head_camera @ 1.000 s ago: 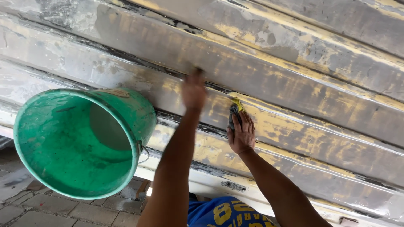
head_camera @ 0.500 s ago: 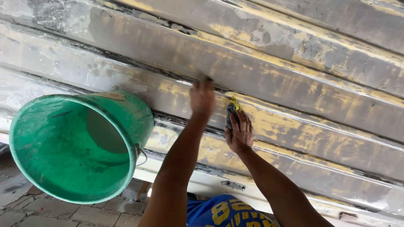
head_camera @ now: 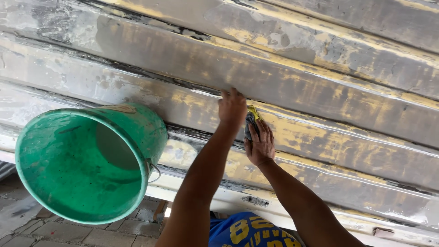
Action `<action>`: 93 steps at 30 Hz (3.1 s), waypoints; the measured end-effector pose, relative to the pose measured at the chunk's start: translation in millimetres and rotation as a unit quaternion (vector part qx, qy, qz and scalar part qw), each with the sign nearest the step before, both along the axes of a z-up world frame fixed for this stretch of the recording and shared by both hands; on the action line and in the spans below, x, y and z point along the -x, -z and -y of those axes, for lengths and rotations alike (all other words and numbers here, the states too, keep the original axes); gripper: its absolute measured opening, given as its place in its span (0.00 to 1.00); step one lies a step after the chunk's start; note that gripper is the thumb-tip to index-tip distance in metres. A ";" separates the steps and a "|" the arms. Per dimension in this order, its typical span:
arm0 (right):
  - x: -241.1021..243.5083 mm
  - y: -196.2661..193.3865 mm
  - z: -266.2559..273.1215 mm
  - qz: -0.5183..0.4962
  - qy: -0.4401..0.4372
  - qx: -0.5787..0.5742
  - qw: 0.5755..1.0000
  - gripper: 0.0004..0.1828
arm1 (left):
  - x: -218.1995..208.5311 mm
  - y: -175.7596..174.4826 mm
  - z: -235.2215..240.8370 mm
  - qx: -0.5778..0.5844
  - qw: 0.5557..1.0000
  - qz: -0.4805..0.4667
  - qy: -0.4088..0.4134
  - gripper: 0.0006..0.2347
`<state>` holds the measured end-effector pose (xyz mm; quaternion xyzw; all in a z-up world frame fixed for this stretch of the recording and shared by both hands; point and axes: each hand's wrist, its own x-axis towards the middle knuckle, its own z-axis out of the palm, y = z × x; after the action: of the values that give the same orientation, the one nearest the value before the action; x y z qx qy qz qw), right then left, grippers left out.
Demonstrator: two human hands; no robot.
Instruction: Sanding the surface of a vehicle body part using sandpaper and water.
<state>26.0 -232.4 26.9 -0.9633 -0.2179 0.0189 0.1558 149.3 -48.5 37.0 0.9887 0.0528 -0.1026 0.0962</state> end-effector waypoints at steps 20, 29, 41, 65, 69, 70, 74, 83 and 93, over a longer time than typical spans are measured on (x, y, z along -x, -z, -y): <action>3.4 0.7 3.5 -0.002 0.010 -0.007 1.000 0.33 | 16.2 1.4 -92.1 0.038 0.991 0.105 -0.074 0.11; 2.2 1.5 0.1 -0.008 0.001 0.001 1.000 0.33 | 12.2 44.7 25.7 0.042 0.990 0.135 -0.018 0.17; 0.0 1.1 1.6 0.001 0.006 -0.011 1.000 0.32 | 12.0 54.5 -51.4 0.037 0.984 0.130 -0.112 0.14; -106.4 57.5 83.1 0.142 0.370 -0.018 0.918 0.24 | 135.2 37.8 -42.8 0.126 0.971 0.205 -0.015 0.18; -176.1 62.6 28.8 0.025 0.420 0.011 0.907 0.45 | 134.7 37.9 -41.1 0.129 0.969 0.207 -0.029 0.17; -185.1 60.9 -8.8 0.025 0.419 0.010 0.908 0.45 | 135.6 39.1 -42.9 0.128 0.969 0.208 -0.030 0.17; -202.5 46.7 -151.3 -0.030 0.139 0.014 0.990 0.48 | 136.1 43.1 -43.5 0.136 0.968 0.209 -0.021 0.18; -176.1 8.7 -174.0 -0.052 -0.178 -0.009 0.983 0.35 | 136.4 48.1 -47.9 0.161 0.968 0.194 -0.005 0.19; -57.1 -11.8 91.3 0.048 0.117 0.002 0.992 0.31 | 149.5 -13.4 -38.2 0.233 0.957 0.160 -0.062 0.15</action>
<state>83.1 -323.7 38.7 -0.9823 -0.1105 -0.0458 0.1442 -0.2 -10.4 50.4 0.9369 0.0729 0.0537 0.3376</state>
